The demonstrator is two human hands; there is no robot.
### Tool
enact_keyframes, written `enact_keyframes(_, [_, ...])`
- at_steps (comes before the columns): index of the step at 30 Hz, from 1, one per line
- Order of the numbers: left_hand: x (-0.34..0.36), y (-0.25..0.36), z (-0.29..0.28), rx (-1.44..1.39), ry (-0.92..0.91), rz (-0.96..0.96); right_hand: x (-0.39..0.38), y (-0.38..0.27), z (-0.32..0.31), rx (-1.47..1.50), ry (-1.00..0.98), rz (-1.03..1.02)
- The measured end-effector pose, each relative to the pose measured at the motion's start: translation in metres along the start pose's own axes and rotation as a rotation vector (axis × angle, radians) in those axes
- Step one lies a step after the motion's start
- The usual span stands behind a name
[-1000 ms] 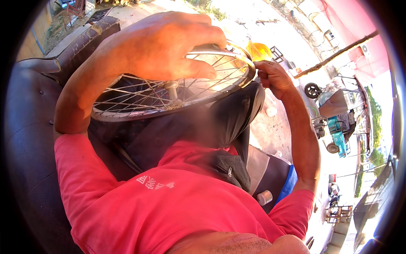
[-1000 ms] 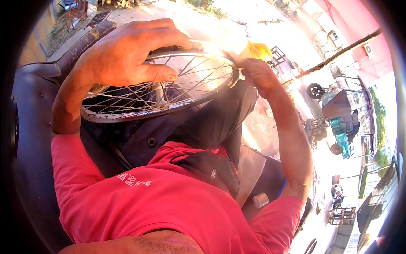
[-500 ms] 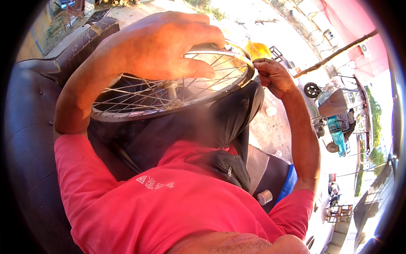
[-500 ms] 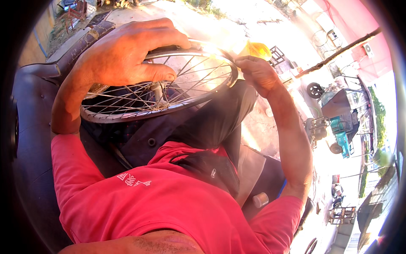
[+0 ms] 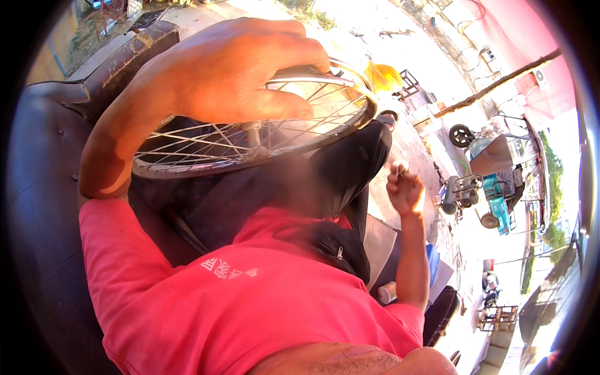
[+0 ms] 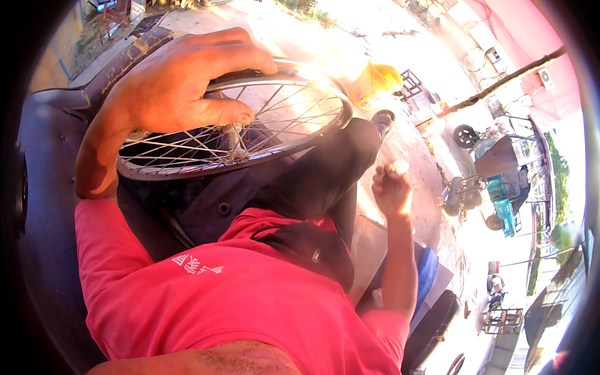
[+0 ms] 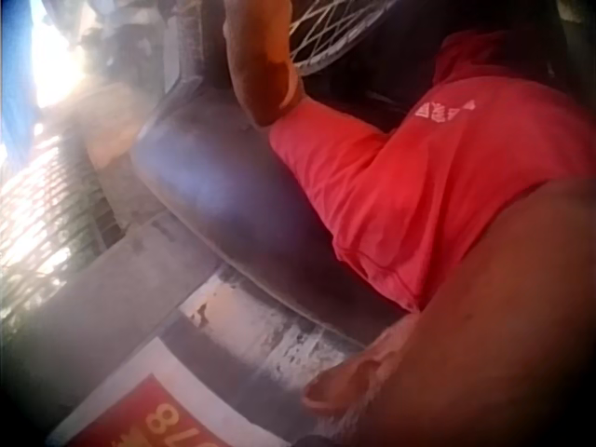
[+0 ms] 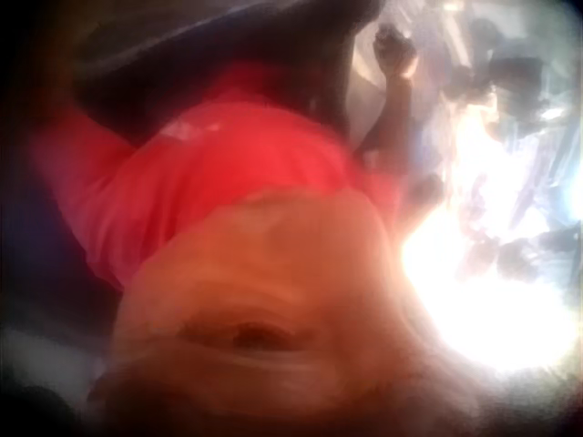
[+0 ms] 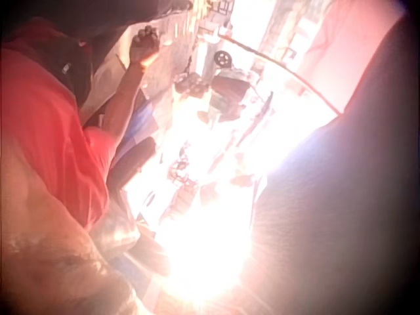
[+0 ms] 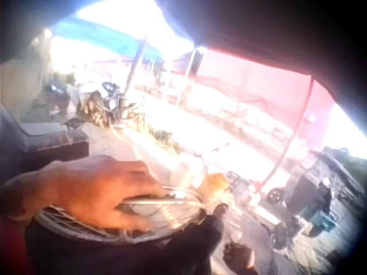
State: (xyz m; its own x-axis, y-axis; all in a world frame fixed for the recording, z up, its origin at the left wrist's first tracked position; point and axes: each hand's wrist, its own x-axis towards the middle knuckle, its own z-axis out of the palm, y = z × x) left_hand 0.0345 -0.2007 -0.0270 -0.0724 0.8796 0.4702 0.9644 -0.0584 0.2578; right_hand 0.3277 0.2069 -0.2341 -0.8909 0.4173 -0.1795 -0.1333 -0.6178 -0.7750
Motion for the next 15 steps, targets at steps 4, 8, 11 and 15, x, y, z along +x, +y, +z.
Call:
enact_keyframes(4, [-0.001,0.007,-0.001,0.011,-0.011,0.009,-0.059,0.070,-0.112,-0.038,0.525,0.124])
enact_keyframes(8, [0.009,0.000,0.001,0.017,-0.009,0.090,-0.131,0.140,-0.168,-0.397,0.833,0.279])
enact_keyframes(11, [0.000,0.020,-0.006,-0.134,-0.059,-0.172,-0.159,0.155,-0.167,-0.973,0.931,0.272])
enact_keyframes(15, [0.002,0.004,-0.008,-0.046,-0.112,-0.156,-0.189,0.197,-0.186,-1.182,1.070,0.158])
